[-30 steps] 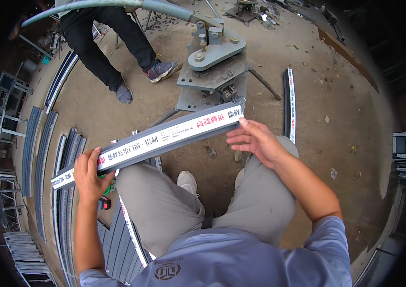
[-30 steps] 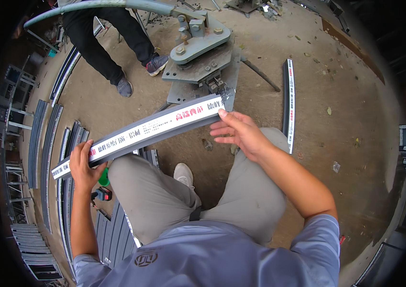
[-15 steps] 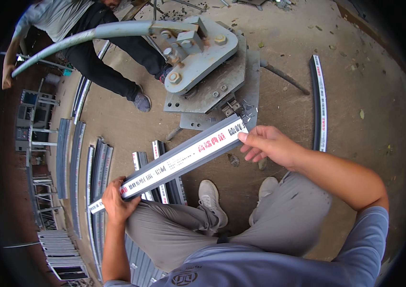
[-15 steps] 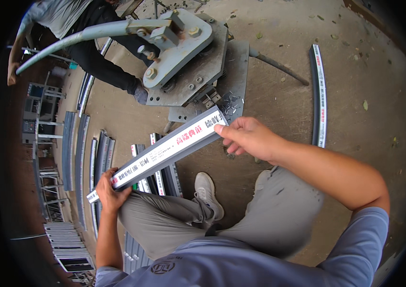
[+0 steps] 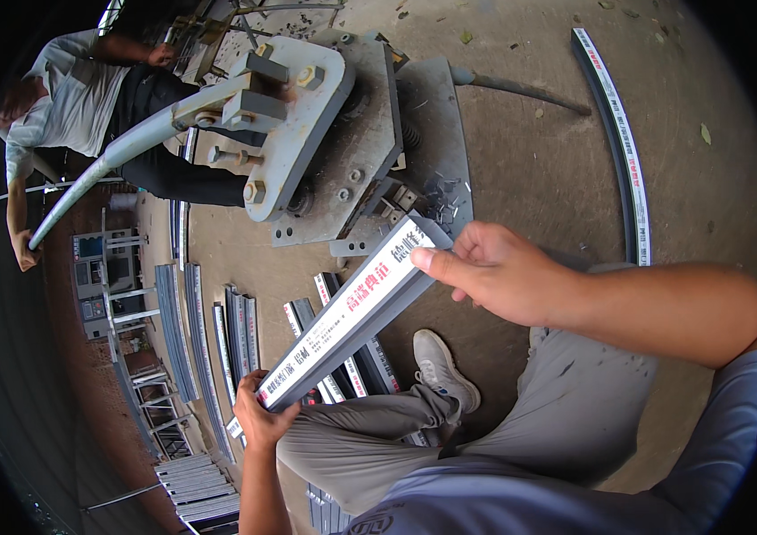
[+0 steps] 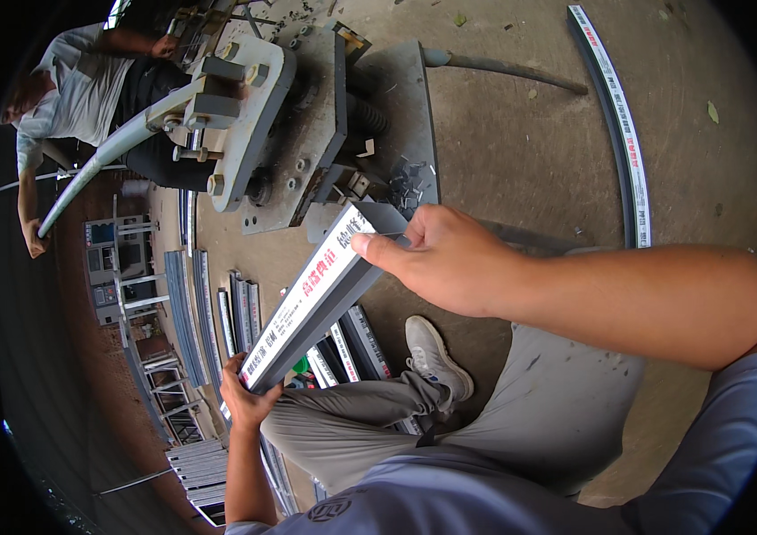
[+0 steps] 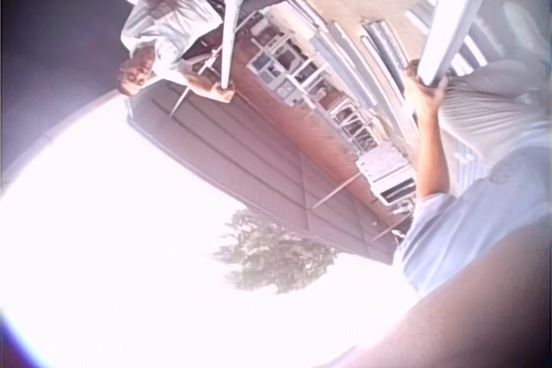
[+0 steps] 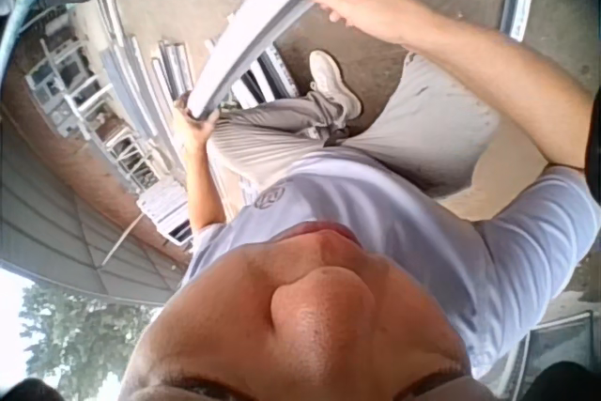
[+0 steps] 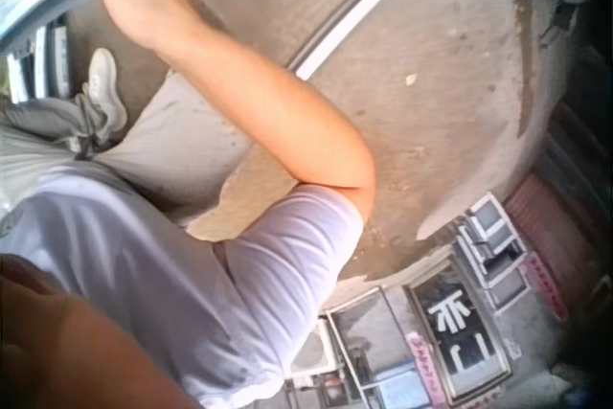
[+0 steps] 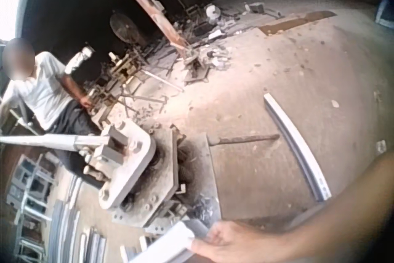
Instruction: The person squats and repeatedly handles long metal profiles, peeling protective film and positioning them for bending. A coworker operates a manual bending machine in the background. The person stacks the processed profiles on the floor.
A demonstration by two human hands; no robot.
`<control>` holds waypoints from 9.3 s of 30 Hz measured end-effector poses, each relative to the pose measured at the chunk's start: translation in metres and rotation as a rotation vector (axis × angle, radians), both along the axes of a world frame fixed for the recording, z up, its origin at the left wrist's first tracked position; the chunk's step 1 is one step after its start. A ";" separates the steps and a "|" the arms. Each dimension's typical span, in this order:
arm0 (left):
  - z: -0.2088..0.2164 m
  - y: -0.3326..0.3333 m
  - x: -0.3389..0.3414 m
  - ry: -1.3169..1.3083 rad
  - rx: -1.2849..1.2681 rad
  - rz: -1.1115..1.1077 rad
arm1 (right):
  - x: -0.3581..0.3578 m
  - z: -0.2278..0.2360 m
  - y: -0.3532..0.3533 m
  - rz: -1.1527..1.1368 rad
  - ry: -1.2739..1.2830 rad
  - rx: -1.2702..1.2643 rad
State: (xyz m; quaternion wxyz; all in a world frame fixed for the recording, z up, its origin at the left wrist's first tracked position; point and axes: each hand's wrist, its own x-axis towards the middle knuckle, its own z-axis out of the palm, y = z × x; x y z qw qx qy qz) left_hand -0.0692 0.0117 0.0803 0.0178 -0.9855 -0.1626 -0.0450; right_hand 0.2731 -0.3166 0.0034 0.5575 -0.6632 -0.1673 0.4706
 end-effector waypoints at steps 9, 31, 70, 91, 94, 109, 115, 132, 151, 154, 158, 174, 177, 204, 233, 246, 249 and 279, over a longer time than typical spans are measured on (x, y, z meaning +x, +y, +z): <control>0.002 -0.014 -0.001 0.031 0.020 0.046 | 0.002 0.000 0.010 -0.082 -0.025 0.064; -0.001 -0.039 -0.005 0.034 0.000 0.042 | 0.001 0.018 0.012 -0.061 -0.166 -0.077; 0.000 -0.037 0.013 0.022 -0.043 0.010 | -0.003 0.027 0.012 -0.002 -0.229 -0.160; 0.000 -0.033 0.008 0.047 0.006 0.060 | -0.001 0.023 0.015 -0.043 -0.174 -0.114; 0.000 -0.033 0.006 0.047 0.051 0.068 | 0.007 0.013 0.020 -0.012 -0.156 -0.108; 0.022 -0.030 -0.024 -0.327 0.377 -0.134 | -0.003 -0.013 -0.007 0.160 -0.097 0.349; 0.059 -0.040 -0.048 -0.416 0.498 -0.186 | -0.028 0.018 -0.024 0.104 -0.141 0.619; 0.115 -0.044 -0.088 0.023 -0.621 0.107 | -0.052 0.069 0.008 0.237 0.049 0.825; 0.088 -0.065 -0.057 -0.099 -0.420 0.024 | -0.040 0.040 0.003 -0.117 0.002 0.607; 0.073 -0.092 -0.049 -0.150 -0.082 -0.005 | -0.044 0.045 0.004 -0.178 -0.026 0.611; 0.058 -0.105 -0.036 -0.193 0.127 0.108 | -0.058 0.045 0.002 -0.250 0.010 0.532; 0.037 -0.051 0.010 0.061 -0.017 -0.063 | -0.031 -0.014 -0.003 -0.063 -0.147 0.032; 0.026 -0.051 0.008 0.025 -0.066 -0.039 | -0.027 -0.013 0.003 -0.034 -0.190 -0.014; 0.006 -0.049 0.023 0.112 -0.055 0.112 | -0.012 0.016 0.014 -0.041 -0.298 -0.134; -0.007 -0.031 0.029 0.084 -0.110 0.066 | -0.010 0.029 0.016 -0.005 -0.312 -0.164; -0.013 -0.025 0.027 0.079 -0.095 0.028 | -0.011 0.029 0.017 -0.045 -0.304 -0.158; -0.012 -0.025 0.027 0.086 -0.086 0.031 | -0.011 0.030 0.017 -0.040 -0.301 -0.155; 0.002 -0.036 0.033 0.081 -0.077 0.027 | -0.012 0.021 0.019 -0.069 -0.335 -0.157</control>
